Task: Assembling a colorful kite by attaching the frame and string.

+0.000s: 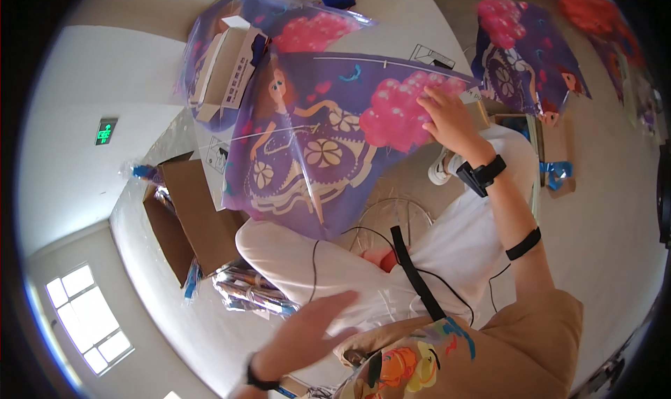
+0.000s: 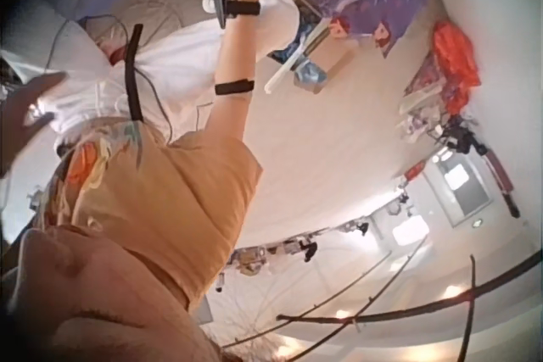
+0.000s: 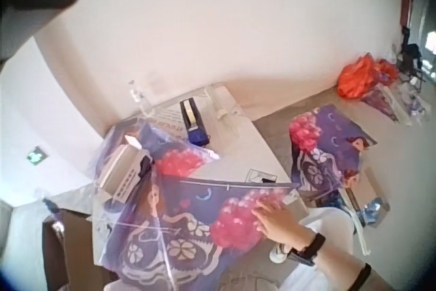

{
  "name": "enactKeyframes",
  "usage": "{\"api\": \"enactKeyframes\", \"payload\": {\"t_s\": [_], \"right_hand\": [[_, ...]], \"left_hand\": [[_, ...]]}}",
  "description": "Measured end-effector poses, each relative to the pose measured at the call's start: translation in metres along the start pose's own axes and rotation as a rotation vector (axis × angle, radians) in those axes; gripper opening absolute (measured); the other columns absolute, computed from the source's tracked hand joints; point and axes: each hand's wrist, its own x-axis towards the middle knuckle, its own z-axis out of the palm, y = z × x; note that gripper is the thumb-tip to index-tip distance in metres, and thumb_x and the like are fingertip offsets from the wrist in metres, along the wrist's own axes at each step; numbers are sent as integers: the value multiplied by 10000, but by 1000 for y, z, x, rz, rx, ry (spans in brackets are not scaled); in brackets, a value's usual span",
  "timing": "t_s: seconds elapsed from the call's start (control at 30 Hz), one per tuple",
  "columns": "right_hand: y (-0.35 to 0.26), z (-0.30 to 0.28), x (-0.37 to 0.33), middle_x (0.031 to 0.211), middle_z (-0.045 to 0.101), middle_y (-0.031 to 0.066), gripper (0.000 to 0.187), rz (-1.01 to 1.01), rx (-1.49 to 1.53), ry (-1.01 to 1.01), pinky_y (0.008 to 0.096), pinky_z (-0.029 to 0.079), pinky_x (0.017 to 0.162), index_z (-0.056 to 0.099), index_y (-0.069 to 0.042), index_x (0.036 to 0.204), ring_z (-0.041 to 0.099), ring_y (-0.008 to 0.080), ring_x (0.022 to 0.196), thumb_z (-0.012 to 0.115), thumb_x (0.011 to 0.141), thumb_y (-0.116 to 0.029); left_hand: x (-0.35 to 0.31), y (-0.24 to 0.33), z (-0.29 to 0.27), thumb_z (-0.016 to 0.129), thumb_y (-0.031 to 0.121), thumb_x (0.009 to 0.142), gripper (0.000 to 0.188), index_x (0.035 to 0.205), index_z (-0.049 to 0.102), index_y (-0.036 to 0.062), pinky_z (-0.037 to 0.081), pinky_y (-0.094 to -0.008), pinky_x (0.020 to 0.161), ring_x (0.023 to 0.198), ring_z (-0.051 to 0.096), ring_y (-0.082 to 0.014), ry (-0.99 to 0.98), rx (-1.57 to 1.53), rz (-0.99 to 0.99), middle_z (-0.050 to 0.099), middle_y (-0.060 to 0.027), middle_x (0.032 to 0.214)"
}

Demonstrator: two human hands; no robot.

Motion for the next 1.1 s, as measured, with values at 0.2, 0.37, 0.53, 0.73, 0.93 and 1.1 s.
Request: {"api": "enactKeyframes", "payload": {"t_s": [0.2, 0.37, 0.53, 0.73, 0.93, 1.1], "right_hand": [[-8, -14, 6, 1325, 525, 145, 456, 1, 114, 98, 449, 380, 1021, 547, -61, 1250, 475, 320, 1241, 679, 824, -154], [-1, -17, 14, 1225, 573, 143, 387, -23, 111, 285, 435, 415, 972, 562, -55, 1170, 526, 328, 1159, 686, 814, -140], [30, -38, 21, 1066, 613, 112, 262, 120, 119, 307, 415, 473, 850, 585, -54, 1048, 590, 310, 1027, 669, 802, -95], [64, -63, 36, 1009, 618, 131, 255, 400, 286, 470, 365, 497, 750, 613, -45, 1061, 623, 298, 879, 601, 815, 24], [109, -55, 12, 972, 637, 93, 238, 567, 460, 481, 306, 497, 762, 643, -35, 1039, 632, 204, 865, 579, 829, 58], [98, -57, 15, 912, 613, 77, 202, 549, 437, 391, 299, 487, 753, 621, -37, 989, 616, 196, 840, 637, 795, 18]], "left_hand": [[-53, -69, -157, 689, -21, 797, 298, 1091, 665, 23, 455, -337, 973, 1140, 585, -246, 182, 46, -56, 630, -122, 1220], [14, -29, -220, 587, 121, 943, 334, 1261, 550, 23, 461, -271, 874, 1000, 593, -133, 454, -82, -196, 637, -69, 1124], [134, -43, -217, 671, 141, 872, 398, 1237, 551, 38, 468, -334, 903, 1000, 614, -249, 367, 547, 110, 637, -119, 1085], [288, -84, -176, 665, 157, 842, 558, 1324, 444, -20, 458, -428, 975, 1222, 487, -365, 433, 858, 341, 466, -196, 1381], [330, -94, -159, 666, 135, 826, 642, 1383, 379, -3, 458, -425, 979, 1263, 449, -361, 483, 768, 249, 365, -190, 1465], [329, -107, -166, 669, 144, 823, 645, 1384, 382, 5, 454, -421, 985, 1264, 451, -353, 464, 758, 226, 369, -185, 1463]]}}
